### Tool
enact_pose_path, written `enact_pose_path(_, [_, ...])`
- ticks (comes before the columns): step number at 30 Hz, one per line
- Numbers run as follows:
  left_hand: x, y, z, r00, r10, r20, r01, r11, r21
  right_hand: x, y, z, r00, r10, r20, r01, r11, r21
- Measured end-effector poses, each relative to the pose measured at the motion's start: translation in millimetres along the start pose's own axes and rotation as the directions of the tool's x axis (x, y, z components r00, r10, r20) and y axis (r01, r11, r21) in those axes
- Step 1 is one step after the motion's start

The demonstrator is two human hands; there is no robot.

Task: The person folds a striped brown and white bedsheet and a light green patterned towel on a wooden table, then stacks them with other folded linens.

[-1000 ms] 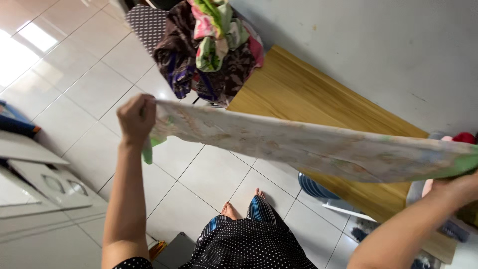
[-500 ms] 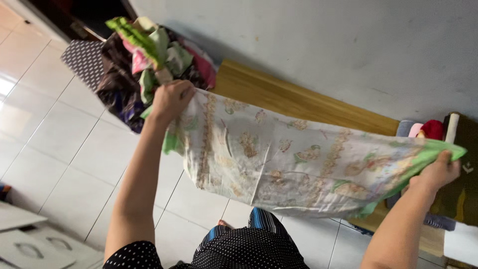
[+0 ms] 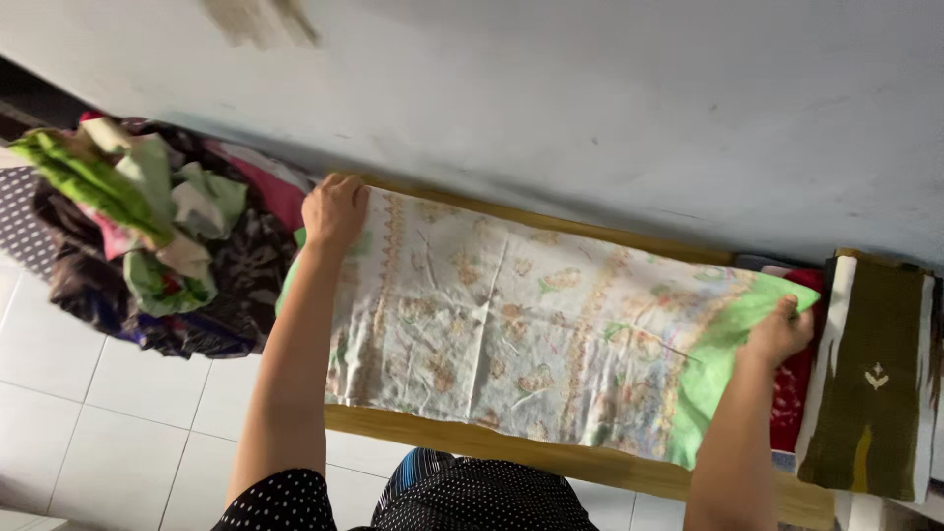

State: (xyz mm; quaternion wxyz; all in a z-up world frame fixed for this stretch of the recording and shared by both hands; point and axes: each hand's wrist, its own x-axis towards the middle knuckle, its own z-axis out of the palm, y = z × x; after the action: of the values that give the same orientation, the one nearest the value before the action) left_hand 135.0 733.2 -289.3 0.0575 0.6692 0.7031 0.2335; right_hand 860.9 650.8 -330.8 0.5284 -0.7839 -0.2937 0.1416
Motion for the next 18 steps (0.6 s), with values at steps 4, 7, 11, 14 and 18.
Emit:
enact_pose_path(4, [8.9,7.7,26.9,0.991,-0.124,0.056,0.117,0.987,0.109,6.5,14.6,15.8,0.994,-0.104,0.036,0.11,0.965,-0.239])
enact_pose_path(7, [-11.3,12.1,44.8,0.984,-0.172,0.041,0.168,0.981,0.095,-5.2,14.6,29.8,0.971,-0.225,0.082,0.239,0.937,-0.254])
enact_pose_path(11, [-70.7,20.4,67.4,0.991,-0.129,-0.038,0.131,0.988,0.08,-59.0,6.8,40.3,0.768,-0.598,0.227,0.633,0.657,-0.41])
enact_pose_path(14, [-135.1,43.6,87.2,0.992,-0.098,0.075,0.087,0.987,0.135,-115.6,5.8,64.6,0.76,-0.52,0.39,0.638,0.713,-0.291])
enact_pose_path(18, [-216.0,74.9,101.3,0.936,-0.063,0.347,0.043,0.997,0.065,-206.9,16.5,85.4,0.557,-0.518,0.649,0.771,0.613,-0.173])
